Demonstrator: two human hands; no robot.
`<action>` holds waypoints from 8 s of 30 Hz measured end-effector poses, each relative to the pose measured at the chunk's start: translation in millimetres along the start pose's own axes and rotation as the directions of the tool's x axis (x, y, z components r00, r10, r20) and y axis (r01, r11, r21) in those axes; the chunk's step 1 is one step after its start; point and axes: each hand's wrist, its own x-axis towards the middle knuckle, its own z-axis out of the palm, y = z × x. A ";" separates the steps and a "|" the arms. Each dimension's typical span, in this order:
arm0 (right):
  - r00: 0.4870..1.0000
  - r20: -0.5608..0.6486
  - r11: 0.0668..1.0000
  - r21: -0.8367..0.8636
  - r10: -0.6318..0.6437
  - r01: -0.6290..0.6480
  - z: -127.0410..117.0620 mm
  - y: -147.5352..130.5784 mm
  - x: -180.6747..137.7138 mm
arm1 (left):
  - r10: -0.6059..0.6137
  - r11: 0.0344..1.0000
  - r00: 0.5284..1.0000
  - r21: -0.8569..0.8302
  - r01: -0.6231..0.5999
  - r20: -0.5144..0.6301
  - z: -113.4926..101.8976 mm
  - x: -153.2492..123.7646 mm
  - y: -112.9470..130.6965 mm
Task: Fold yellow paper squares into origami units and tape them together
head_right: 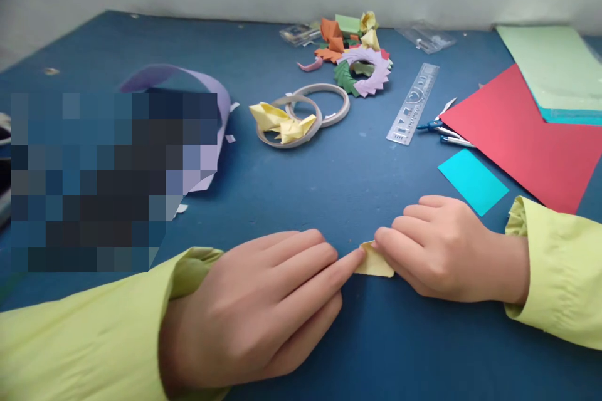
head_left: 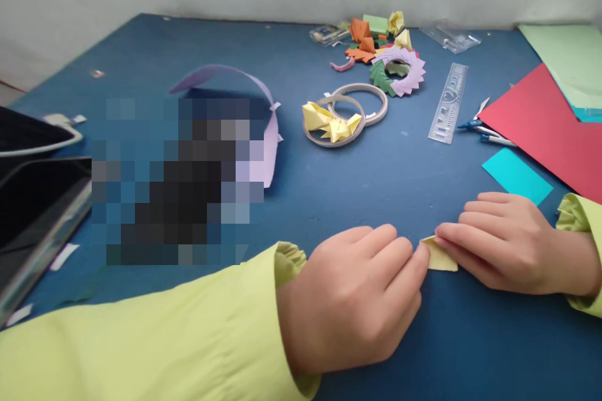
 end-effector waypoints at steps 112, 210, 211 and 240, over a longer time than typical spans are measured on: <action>0.990 0.028 0.849 0.511 0.136 -0.131 -23.7 -6.8 10.1 | -0.282 0.320 0.844 -0.784 0.532 0.457 -8.9 16.0 -0.6; 0.994 -0.005 0.962 0.252 -0.109 0.107 -14.4 0.2 -0.4 | -0.281 0.196 0.751 -0.730 0.655 0.598 -9.1 17.9 -4.6; 0.997 -0.012 0.961 0.264 -0.081 0.081 -13.0 -0.1 -1.0 | -0.280 0.175 0.746 -0.732 0.658 0.604 -9.3 17.7 -4.4; 1.000 0.001 0.968 0.252 0.003 -0.003 -11.6 -2.3 -0.6 | -0.335 0.052 0.693 -0.722 0.690 0.638 -10.1 23.2 -5.1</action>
